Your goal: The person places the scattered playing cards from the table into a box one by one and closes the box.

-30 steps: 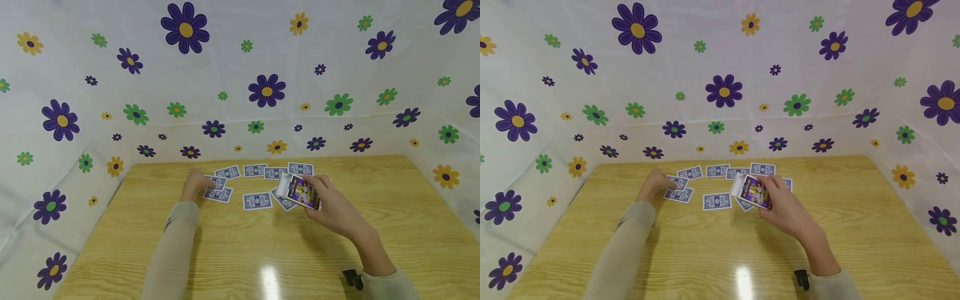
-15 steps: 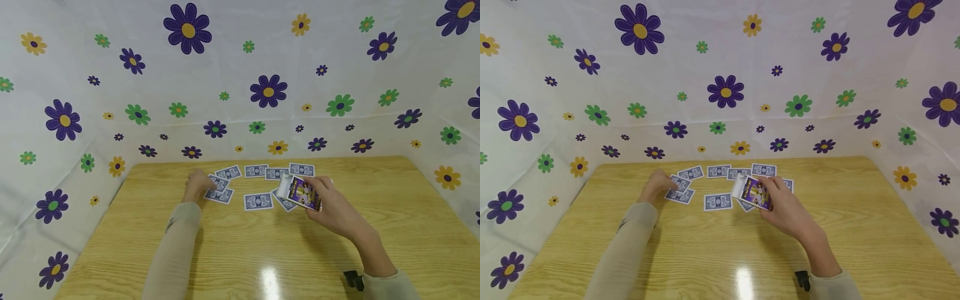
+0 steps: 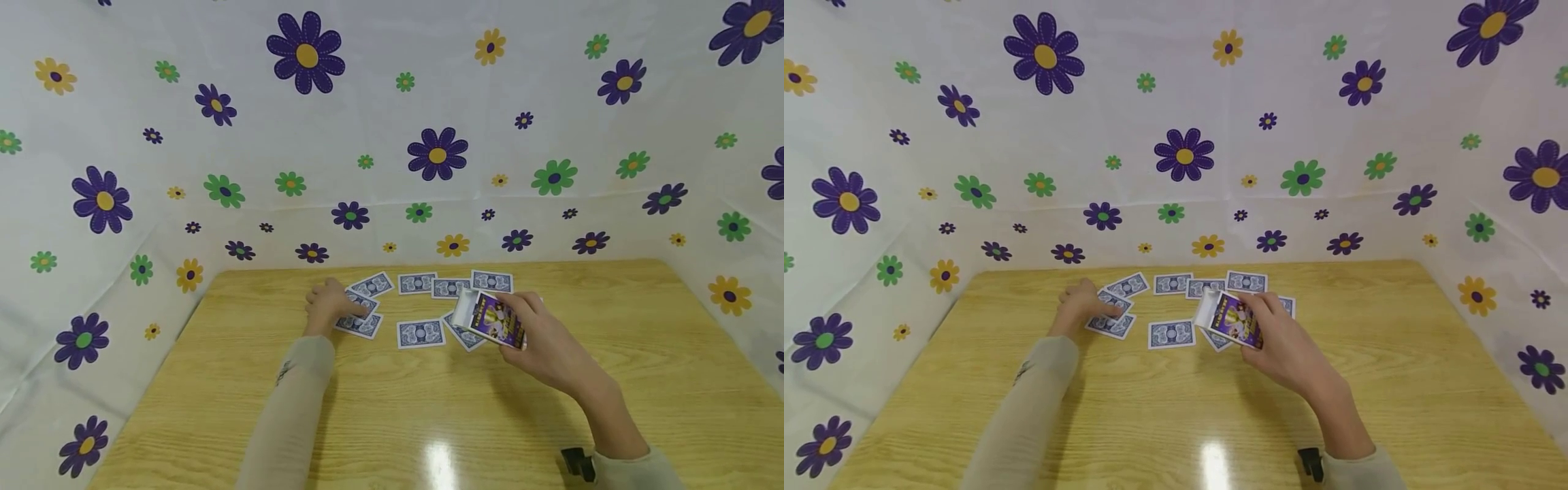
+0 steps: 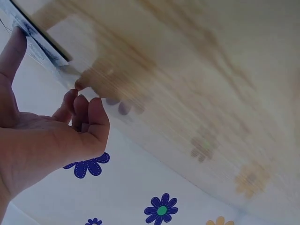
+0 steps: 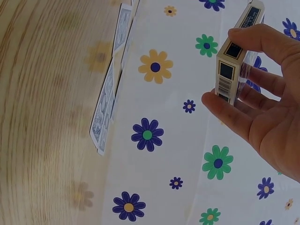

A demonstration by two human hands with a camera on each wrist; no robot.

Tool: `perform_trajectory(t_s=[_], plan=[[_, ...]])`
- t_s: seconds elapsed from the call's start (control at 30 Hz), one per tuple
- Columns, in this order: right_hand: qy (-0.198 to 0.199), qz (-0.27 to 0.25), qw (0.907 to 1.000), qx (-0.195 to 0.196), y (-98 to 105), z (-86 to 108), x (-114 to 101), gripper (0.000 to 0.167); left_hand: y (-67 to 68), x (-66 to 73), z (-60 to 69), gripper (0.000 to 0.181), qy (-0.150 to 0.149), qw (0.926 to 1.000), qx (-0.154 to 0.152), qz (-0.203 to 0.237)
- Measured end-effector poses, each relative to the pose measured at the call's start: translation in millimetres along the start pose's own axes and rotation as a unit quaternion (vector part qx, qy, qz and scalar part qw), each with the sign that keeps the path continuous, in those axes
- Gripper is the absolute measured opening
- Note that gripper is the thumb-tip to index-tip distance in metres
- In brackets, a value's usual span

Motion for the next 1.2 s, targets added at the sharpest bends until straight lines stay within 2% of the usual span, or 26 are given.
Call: perform_trajectory(t_s=[0.1,0.3,0.37,0.43,0.53,0.63,0.73,0.83,1.03,1.2], plan=[[0.001,0.002,1.0000,0.001,0,0.4,0,0.074,0.5,-1.3,-1.0,0.098,0.003,1.0000,0.002,0.004],[-0.005,0.002,1.0000,0.002,0,1.3,1,0.075,2.8,-2.4,-3.6,0.066,-0.015,0.9998,0.006,0.006],[-0.005,0.003,1.0000,0.002,0,1.5,1,0.074,4.9,-3.6,-4.1,0.057,-0.025,0.9993,0.016,0.025],[-0.004,0.003,1.0000,0.002,0,1.4,0,0.074,6.5,-4.9,-3.7,0.045,-0.040,0.9970,0.019,0.063],[-0.001,0.001,1.0000,0.001,1,0.9,0,0.074,11.3,-5.4,-0.4,0.032,-0.070,0.9901,0.020,0.121],[0.000,-0.001,1.0000,0.000,1,0.7,-1,0.074,17.7,-4.1,7.0,0.029,-0.096,0.9846,0.018,0.145],[0.000,-0.002,1.0000,-0.002,0,0.6,-1,0.074,25.1,-1.4,17.6,0.037,-0.116,0.9796,0.022,0.162],[0.003,0.002,1.0000,-0.001,0,0.0,-1,0.074,28.9,1.8,29.9,0.047,-0.139,0.9691,0.018,0.203],[0.006,0.009,0.9999,-0.004,-2,0.1,-1,0.075,30.6,13.5,56.9,0.053,-0.195,0.9339,-0.004,0.300],[0.006,0.009,0.9999,-0.004,-4,0.4,-2,0.076,31.1,20.2,79.5,0.052,-0.220,0.9096,-0.029,0.351]])
Point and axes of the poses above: each hand's wrist, its own z-axis away from the middle knuckle, its own y-axis out of the back of the hand, x = y × z, the point moved 6 cm from there along -z, towards the middle knuckle, and after that the axes turned 5 degrees about -z, right-handed, at the moved point
